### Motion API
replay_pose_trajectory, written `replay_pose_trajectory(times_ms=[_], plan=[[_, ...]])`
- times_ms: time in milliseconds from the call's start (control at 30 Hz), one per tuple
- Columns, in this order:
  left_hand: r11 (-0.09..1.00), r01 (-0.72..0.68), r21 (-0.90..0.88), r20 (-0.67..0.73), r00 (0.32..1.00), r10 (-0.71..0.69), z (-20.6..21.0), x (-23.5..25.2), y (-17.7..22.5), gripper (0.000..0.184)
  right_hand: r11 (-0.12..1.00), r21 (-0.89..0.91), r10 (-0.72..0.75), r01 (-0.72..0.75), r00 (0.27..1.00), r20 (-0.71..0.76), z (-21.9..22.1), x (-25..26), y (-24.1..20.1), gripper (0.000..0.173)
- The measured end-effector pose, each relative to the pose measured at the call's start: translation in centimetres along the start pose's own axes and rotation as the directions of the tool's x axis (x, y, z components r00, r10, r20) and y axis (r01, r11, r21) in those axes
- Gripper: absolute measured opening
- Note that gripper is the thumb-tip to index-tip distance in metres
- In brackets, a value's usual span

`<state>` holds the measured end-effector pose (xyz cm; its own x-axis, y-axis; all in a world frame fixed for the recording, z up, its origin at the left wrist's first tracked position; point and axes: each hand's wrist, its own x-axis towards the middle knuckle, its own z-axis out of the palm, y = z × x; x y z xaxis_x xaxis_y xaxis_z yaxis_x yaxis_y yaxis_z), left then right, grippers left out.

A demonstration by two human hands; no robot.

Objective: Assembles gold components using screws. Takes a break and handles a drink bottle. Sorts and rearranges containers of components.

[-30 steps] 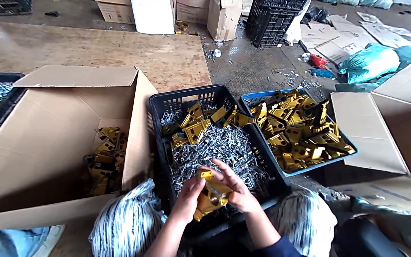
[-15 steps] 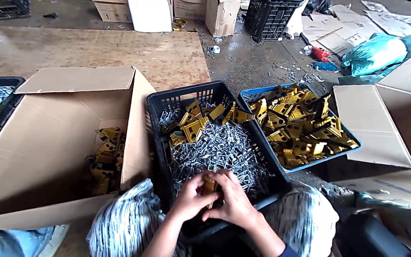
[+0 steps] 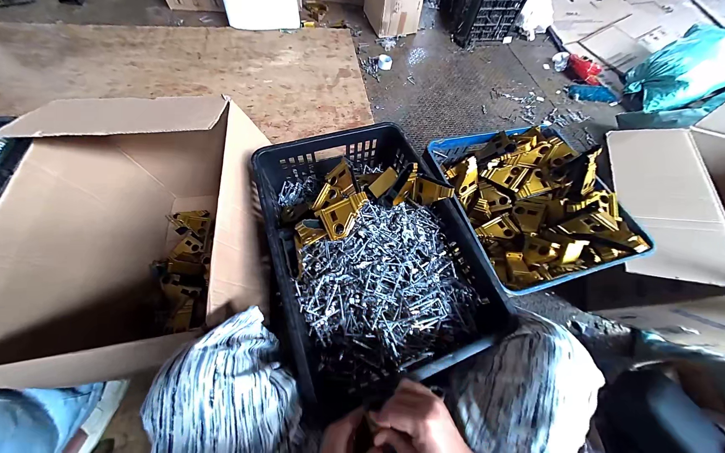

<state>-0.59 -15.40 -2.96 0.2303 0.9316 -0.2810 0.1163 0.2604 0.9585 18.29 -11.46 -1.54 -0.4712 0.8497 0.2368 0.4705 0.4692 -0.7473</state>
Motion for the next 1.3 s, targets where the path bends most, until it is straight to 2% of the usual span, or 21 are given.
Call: replay_pose_trajectory(times_ms=[67,200,333,500,600,633,700,767,800,833,867,900,933,967,1000,1033,1067,1100,1167,1233,1300], plan=[[0.995,0.099,-0.025,0.021,0.995,-0.098,0.4,-1.0,-1.7,0.024,0.999,-0.046,0.031,-0.030,0.999,0.037,1.3,-0.9,0.1,0.015],[0.968,0.135,-0.212,0.014,0.991,-0.135,0.5,-1.0,-2.9,0.020,0.993,-0.106,0.069,-0.055,0.989,0.130,1.8,0.2,0.4,0.012],[0.930,0.170,-0.326,-0.019,0.982,-0.187,0.8,-0.6,-2.6,0.015,0.980,-0.045,0.199,-0.194,0.941,0.275,1.1,1.9,0.1,0.010],[0.910,0.207,-0.359,-0.045,0.970,-0.239,0.9,-0.4,-2.3,0.015,0.899,-0.095,0.421,-0.428,0.783,0.459,0.0,4.1,-1.0,0.015],[0.879,0.240,-0.412,-0.029,0.961,-0.276,0.9,-0.5,-2.4,0.014,0.844,-0.179,0.507,-0.506,0.640,0.578,-0.5,5.3,-1.3,0.021],[0.871,0.265,-0.413,-0.011,0.955,-0.296,0.8,-0.5,-2.3,0.014,0.841,-0.192,0.510,-0.507,0.620,0.597,-0.7,5.6,-1.4,0.022],[0.860,0.323,-0.395,0.045,0.942,-0.333,0.3,-0.5,-2.0,0.012,0.848,-0.160,0.488,-0.506,0.623,0.612,-0.8,5.7,-1.2,0.024],[0.883,0.321,-0.343,0.114,0.947,-0.299,-0.6,-1.2,-1.5,0.029,0.827,0.059,0.436,-0.559,0.705,0.559,-0.8,5.3,-0.4,0.023],[0.908,0.293,-0.301,0.130,0.955,-0.265,-1.1,-1.8,-0.8,0.047,0.754,0.281,0.413,-0.594,0.761,0.501,-0.7,5.0,0.0,0.019],[0.931,0.243,-0.274,0.124,0.968,-0.216,-1.4,-2.4,0.1,0.064,0.596,0.509,0.407,-0.621,0.780,0.475,-0.6,4.9,0.0,0.014],[0.944,0.190,-0.270,0.091,0.981,-0.171,-1.4,-3.0,0.7,0.070,0.394,0.652,0.414,-0.648,0.758,0.504,-0.4,4.9,-0.5,0.012],[0.943,0.128,-0.306,0.038,0.992,-0.122,-1.1,-3.3,1.3,0.064,0.251,0.701,0.402,-0.668,0.731,0.552,-0.1,5.0,-1.0,0.012],[0.933,0.036,-0.359,-0.036,0.998,-0.053,-0.7,-3.0,1.6,0.055,0.228,0.699,0.382,-0.677,0.723,0.576,0.0,5.3,-1.2,0.013],[0.924,-0.060,-0.377,-0.117,0.993,0.017,-0.5,-2.1,1.8,0.052,0.338,0.674,0.397,-0.657,0.749,0.531,0.0,6.0,-1.2,0.016],[0.922,-0.138,-0.362,-0.198,0.978,0.069,-0.7,-0.7,1.8,0.056,0.561,0.572,0.444,-0.599,0.800,0.402,-0.2,7.0,-0.7,0.019],[0.927,-0.196,-0.321,-0.257,0.960,0.115,-1.3,0.8,1.9,0.064,0.788,0.321,0.478,-0.525,0.851,0.217,-0.5,8.3,0.3,0.025],[0.931,-0.241,-0.274,-0.311,0.938,0.151,-2.0,2.2,2.4,0.066,0.880,-0.001,0.475,-0.476,0.878,0.064,-0.8,9.6,1.8,0.033],[0.935,-0.276,-0.223,-0.382,0.907,0.177,-2.7,3.5,3.2,0.065,0.842,-0.276,0.482,-0.464,0.876,-0.003,-1.1,10.8,3.4,0.043],[0.933,-0.315,-0.174,-0.473,0.857,0.202,-3.9,6.1,4.9,0.073,0.712,-0.534,0.579,-0.456,0.812,0.080,-0.9,12.6,5.9,0.052],[0.932,-0.292,-0.215,-0.423,0.888,0.181,-5.0,8.0,6.8,0.100,0.701,-0.577,0.608,-0.420,0.775,0.174,0.1,12.9,7.0,0.044],[0.904,-0.282,-0.321,-0.384,0.911,0.148,-5.6,9.9,8.2,0.093,0.733,-0.521,0.592,-0.437,0.787,0.175,-0.2,12.8,6.8,0.038]])
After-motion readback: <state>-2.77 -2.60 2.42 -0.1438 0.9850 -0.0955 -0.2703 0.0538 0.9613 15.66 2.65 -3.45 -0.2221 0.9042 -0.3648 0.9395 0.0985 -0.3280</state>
